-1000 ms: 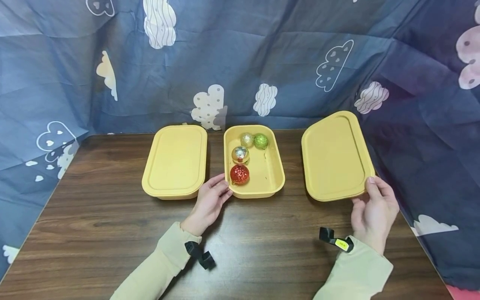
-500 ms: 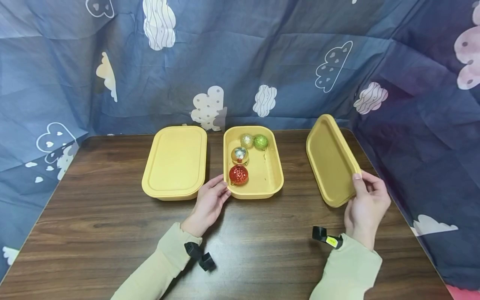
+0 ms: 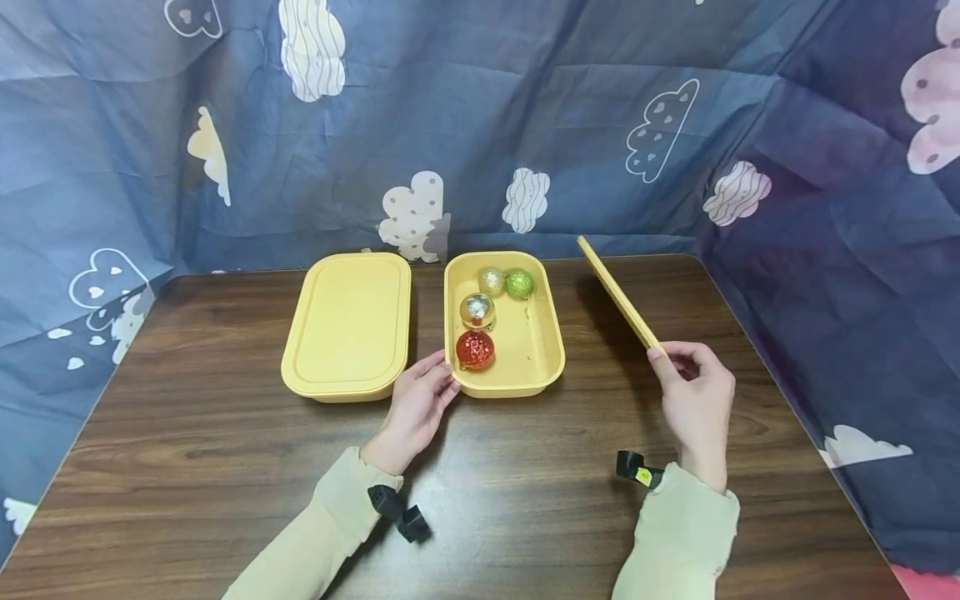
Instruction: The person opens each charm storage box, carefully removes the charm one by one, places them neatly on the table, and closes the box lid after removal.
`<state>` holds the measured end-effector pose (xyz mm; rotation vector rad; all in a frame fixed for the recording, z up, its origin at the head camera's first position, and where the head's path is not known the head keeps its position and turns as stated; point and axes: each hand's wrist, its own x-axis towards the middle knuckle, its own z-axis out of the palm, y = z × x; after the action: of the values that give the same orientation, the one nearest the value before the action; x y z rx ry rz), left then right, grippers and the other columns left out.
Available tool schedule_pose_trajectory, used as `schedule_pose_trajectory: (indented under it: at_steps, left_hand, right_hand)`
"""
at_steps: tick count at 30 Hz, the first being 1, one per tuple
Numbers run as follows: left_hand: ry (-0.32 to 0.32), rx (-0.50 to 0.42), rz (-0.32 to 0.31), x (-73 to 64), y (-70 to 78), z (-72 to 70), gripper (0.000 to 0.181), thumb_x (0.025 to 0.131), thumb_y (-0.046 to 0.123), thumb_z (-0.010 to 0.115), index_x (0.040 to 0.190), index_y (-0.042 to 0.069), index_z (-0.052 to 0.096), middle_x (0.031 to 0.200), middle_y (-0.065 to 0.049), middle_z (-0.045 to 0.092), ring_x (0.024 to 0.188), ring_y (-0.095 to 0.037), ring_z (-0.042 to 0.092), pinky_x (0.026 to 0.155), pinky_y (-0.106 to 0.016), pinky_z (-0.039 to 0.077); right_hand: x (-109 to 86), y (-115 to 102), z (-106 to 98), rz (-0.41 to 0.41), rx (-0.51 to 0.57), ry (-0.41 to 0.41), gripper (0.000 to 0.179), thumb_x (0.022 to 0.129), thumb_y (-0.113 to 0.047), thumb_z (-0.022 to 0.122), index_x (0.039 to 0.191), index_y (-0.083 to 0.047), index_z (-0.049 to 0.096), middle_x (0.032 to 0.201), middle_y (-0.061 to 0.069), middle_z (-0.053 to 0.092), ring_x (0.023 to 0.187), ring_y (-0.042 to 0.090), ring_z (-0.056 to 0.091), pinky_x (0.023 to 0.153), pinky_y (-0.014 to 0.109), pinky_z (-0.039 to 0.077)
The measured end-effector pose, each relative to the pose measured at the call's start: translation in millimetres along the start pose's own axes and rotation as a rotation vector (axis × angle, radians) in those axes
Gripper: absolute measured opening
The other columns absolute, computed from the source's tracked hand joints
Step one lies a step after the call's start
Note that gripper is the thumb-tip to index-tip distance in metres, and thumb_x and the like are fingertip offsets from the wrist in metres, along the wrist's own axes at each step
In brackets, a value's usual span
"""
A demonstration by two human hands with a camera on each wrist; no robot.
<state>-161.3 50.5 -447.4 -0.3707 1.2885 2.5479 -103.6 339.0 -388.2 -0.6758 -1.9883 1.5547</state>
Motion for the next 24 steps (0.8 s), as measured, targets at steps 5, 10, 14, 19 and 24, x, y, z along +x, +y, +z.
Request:
schedule_pose_trajectory:
  at_steps: [5, 10, 14, 19, 24]
  left_hand:
    - [-0.003, 0.0, -0.005, -0.8, 0.0, -0.5, 0.039, 0.093, -0.007, 0.047, 0.131, -0.011, 0.044, 0.09, -0.006, 0.051, 0.078, -0.009, 0.052, 0.07, -0.017, 0.05]
    - [-0.003, -0.004, -0.011, -0.7, -0.1, -0.9, 0.039, 0.092, -0.007, 0.048, 0.131, -0.011, 0.045, 0.09, -0.007, 0.053, 0.077, -0.01, 0.052, 0.07, -0.018, 0.05]
    - [0.002, -0.001, -0.012, -0.7, 0.0, -0.3, 0.04, 0.091, -0.006, 0.049, 0.131, -0.011, 0.045, 0.088, -0.006, 0.052, 0.075, -0.009, 0.052, 0.069, -0.018, 0.05]
    - [0.01, -0.004, -0.015, 0.2, -0.1, 0.0, 0.04, 0.091, -0.006, 0.049, 0.131, -0.011, 0.044, 0.089, -0.006, 0.052, 0.074, -0.008, 0.052, 0.068, -0.017, 0.05]
    - [0.013, 0.001, -0.03, 1.0, -0.4, -0.8, 0.041, 0.092, -0.005, 0.049, 0.132, -0.01, 0.044, 0.089, -0.006, 0.052, 0.074, -0.008, 0.052, 0.068, -0.017, 0.05]
  right_hand:
    - [-2.1, 5, 3, -0.07, -0.318, -0.133, 0.017, 0.085, -0.019, 0.074, 0.097, -0.008, 0.07, 0.072, -0.016, 0.057, 0.068, 0.002, 0.049, 0.056, 0.014, 0.04]
    - [-1.3, 16, 9, -0.187, -0.529, -0.247, 0.023, 0.086, -0.024, 0.073, 0.097, -0.005, 0.071, 0.076, -0.008, 0.06, 0.068, 0.002, 0.051, 0.057, 0.017, 0.042]
    - [0.3, 23, 15, -0.217, -0.605, -0.317, 0.019, 0.086, -0.023, 0.072, 0.095, -0.005, 0.072, 0.079, 0.004, 0.067, 0.066, 0.003, 0.051, 0.057, 0.019, 0.042]
    - [0.8, 29, 20, -0.226, -0.646, -0.378, 0.017, 0.086, -0.02, 0.072, 0.092, -0.004, 0.072, 0.081, 0.01, 0.069, 0.066, 0.008, 0.052, 0.056, 0.022, 0.042]
    - [0.3, 33, 24, -0.217, -0.691, -0.42, 0.014, 0.086, -0.017, 0.071, 0.089, -0.004, 0.072, 0.079, 0.01, 0.07, 0.068, 0.015, 0.054, 0.058, 0.026, 0.041]
